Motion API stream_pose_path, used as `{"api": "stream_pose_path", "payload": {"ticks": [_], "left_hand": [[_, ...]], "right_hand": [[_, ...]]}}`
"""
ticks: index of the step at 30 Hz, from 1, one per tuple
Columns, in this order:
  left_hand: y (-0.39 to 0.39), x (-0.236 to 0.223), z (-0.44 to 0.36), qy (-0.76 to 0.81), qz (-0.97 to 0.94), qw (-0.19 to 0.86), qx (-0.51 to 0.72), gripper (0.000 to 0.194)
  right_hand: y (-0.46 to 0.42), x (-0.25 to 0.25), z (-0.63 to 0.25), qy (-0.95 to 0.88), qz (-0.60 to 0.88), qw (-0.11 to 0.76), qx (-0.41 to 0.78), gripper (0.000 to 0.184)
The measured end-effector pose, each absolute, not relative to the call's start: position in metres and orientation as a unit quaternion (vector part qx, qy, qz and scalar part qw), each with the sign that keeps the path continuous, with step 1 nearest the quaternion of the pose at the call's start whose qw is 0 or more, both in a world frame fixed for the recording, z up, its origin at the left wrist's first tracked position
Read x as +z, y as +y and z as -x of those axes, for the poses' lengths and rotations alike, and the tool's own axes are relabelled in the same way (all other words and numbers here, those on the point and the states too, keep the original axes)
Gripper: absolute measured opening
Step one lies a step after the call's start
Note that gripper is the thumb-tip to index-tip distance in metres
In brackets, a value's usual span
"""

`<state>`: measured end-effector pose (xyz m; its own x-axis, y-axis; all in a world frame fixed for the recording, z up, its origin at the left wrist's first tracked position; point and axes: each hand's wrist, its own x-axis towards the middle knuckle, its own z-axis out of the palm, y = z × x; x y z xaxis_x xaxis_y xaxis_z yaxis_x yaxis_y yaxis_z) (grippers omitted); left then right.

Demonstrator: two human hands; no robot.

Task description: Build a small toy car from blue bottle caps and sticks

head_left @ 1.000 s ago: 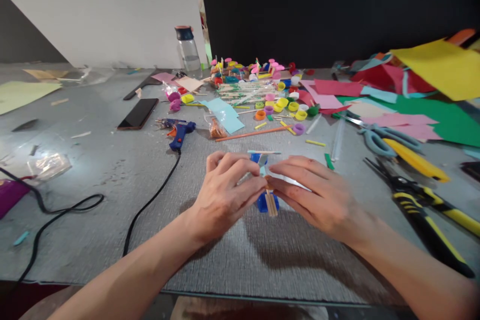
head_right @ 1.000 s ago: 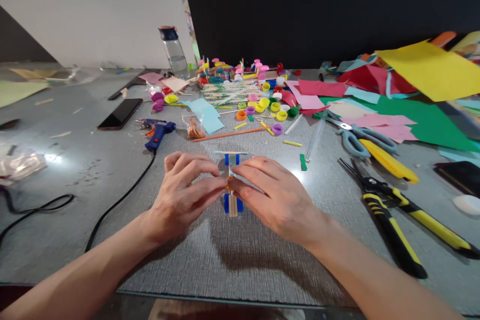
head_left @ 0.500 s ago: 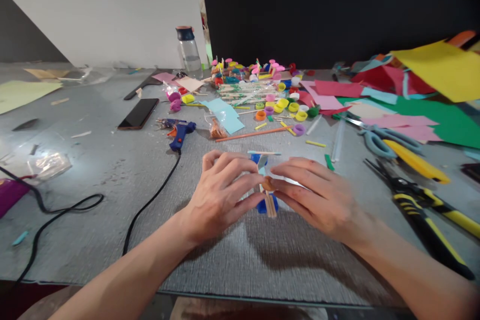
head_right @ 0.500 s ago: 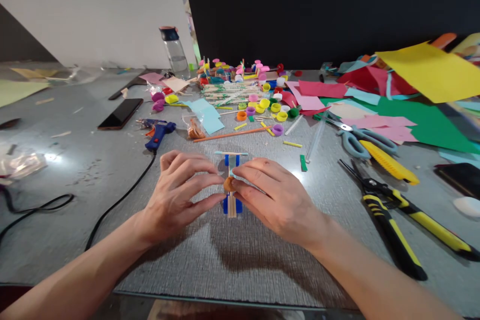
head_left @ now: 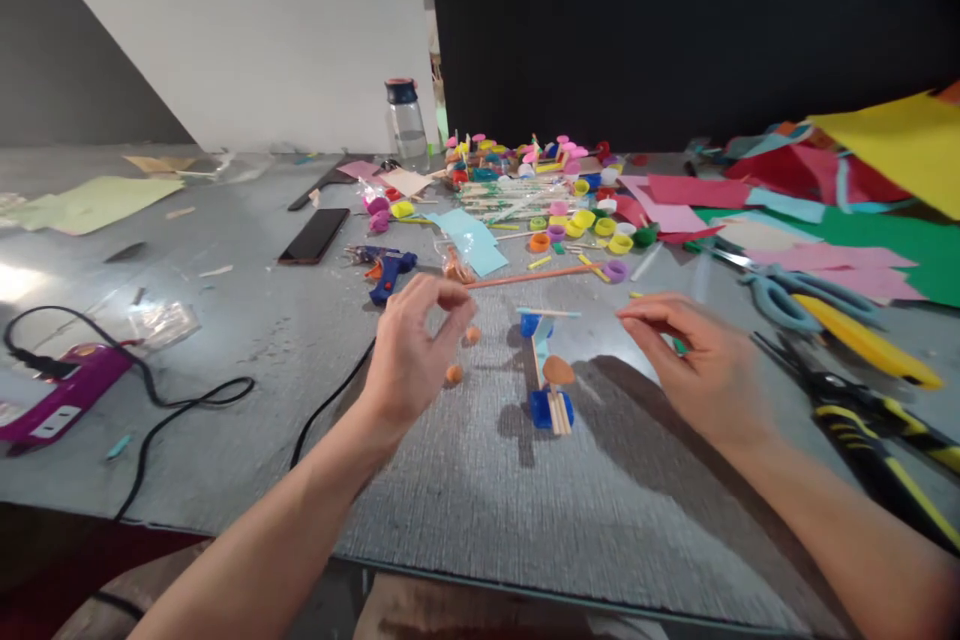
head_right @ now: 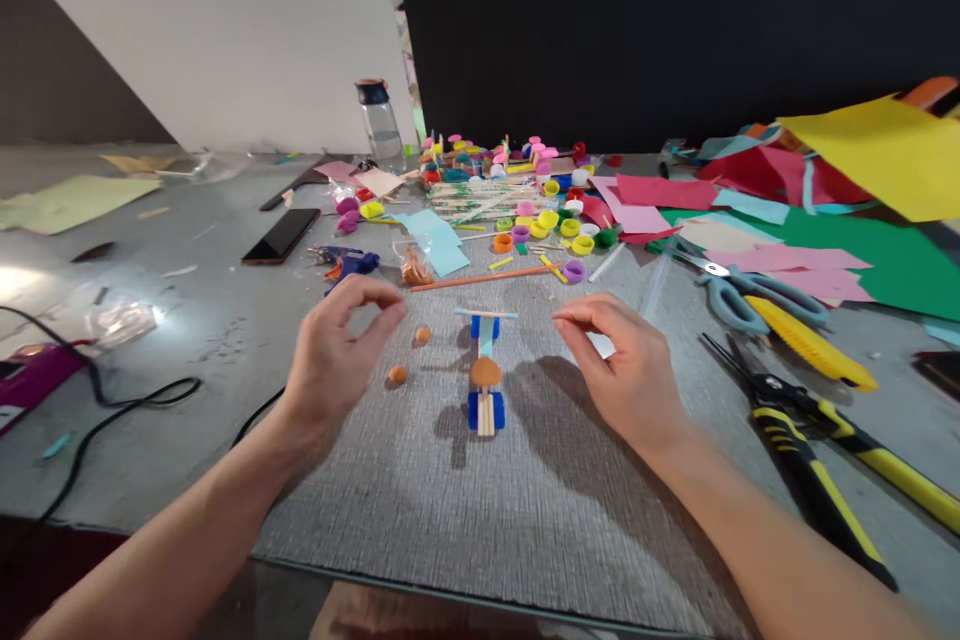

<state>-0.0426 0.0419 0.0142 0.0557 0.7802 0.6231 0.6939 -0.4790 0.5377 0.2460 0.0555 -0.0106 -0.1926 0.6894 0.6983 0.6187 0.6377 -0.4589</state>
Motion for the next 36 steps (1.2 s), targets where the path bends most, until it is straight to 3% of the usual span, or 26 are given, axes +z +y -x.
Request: {"api": "stream_pose_path", "payload": {"ticks": [2, 6, 10, 12, 16, 20, 28, 32, 36], "left_hand": [[0.043, 0.020, 0.051, 0.544, -0.758, 0.036, 0.360, 0.012], [0.034, 0.033, 0.064, 0.605, -0.782, 0.069, 0.134, 0.023], [0.024, 0.034, 0.063, 0.587, -0.801, 0.101, 0.057, 0.012], [0.022, 0.031, 0.060, 0.557, -0.821, 0.110, 0.066, 0.007], [0.026, 0.029, 0.058, 0.544, -0.819, 0.142, 0.113, 0.015], [0.032, 0.029, 0.058, 0.519, -0.800, 0.252, 0.164, 0.021], [0.039, 0.022, 0.048, 0.512, -0.616, 0.515, 0.304, 0.017], [0.040, 0.025, 0.047, 0.488, -0.544, 0.572, 0.372, 0.019], [0.040, 0.025, 0.048, 0.480, -0.518, 0.591, 0.390, 0.027]], "right_hand": [[0.057, -0.013, -0.247, -0.768, 0.425, 0.477, 0.045, 0.007], [0.055, -0.015, -0.247, -0.776, 0.417, 0.471, 0.045, 0.008], [0.054, -0.016, -0.245, -0.785, 0.414, 0.457, 0.059, 0.009], [0.055, -0.017, -0.244, -0.787, 0.411, 0.457, 0.060, 0.009], [0.055, -0.018, -0.243, -0.784, 0.413, 0.459, 0.061, 0.010], [0.051, -0.013, -0.242, -0.783, 0.430, 0.441, 0.093, 0.013], [0.041, -0.003, -0.244, -0.864, 0.372, 0.228, 0.250, 0.020], [0.037, -0.005, -0.237, -0.882, 0.358, 0.208, 0.224, 0.033], [0.032, -0.008, -0.230, -0.893, 0.337, 0.217, 0.205, 0.023]]}}
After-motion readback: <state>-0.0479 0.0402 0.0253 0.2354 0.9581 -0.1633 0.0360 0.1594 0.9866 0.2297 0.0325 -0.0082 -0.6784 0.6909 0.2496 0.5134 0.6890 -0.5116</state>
